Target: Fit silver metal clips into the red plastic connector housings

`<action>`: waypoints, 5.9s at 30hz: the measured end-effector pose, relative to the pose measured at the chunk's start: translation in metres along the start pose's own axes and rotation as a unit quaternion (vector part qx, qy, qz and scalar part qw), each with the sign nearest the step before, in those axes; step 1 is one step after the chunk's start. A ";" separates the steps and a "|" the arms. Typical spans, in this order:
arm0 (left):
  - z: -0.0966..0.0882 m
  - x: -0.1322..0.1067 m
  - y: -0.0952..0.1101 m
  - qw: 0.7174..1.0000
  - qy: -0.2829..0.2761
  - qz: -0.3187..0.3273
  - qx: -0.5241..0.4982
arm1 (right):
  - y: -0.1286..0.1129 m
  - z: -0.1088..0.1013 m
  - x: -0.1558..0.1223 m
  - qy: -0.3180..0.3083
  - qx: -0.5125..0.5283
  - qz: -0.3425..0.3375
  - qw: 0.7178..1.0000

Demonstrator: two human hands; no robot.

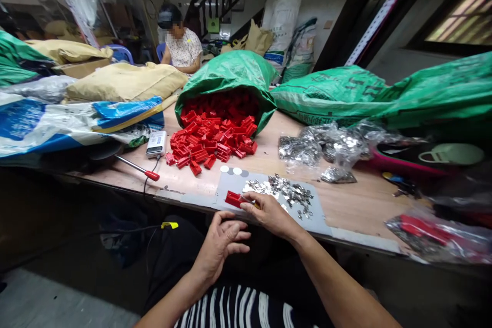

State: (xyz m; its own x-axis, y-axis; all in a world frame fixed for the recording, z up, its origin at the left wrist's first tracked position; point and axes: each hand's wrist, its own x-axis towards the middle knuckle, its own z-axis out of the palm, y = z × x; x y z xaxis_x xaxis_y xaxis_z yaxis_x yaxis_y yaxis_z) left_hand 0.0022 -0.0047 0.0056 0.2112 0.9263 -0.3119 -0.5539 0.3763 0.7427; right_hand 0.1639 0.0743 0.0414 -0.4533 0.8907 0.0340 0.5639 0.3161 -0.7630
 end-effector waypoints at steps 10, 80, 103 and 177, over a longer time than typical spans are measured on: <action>0.009 -0.002 -0.014 0.994 -0.013 0.039 0.103 | -0.008 0.002 -0.073 -0.054 0.077 0.008 0.996; 0.009 -0.004 0.005 0.703 0.056 0.442 0.554 | 0.000 0.002 -0.062 0.110 0.161 0.057 0.979; 0.013 -0.008 0.007 0.668 0.064 0.477 0.567 | -0.024 0.013 -0.063 0.172 0.033 0.084 0.981; -0.015 0.013 -0.008 0.955 0.096 0.230 0.157 | 0.042 -0.013 0.011 0.086 -0.240 0.031 0.966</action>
State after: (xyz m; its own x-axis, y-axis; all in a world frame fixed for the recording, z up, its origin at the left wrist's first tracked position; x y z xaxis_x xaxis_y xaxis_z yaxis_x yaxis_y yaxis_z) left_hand -0.0029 0.0038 -0.0138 -0.1657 0.9861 0.0100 -0.2761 -0.0561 0.9595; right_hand 0.1918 0.1013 0.0175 -0.3101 0.9409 0.1364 0.8606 0.3388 -0.3802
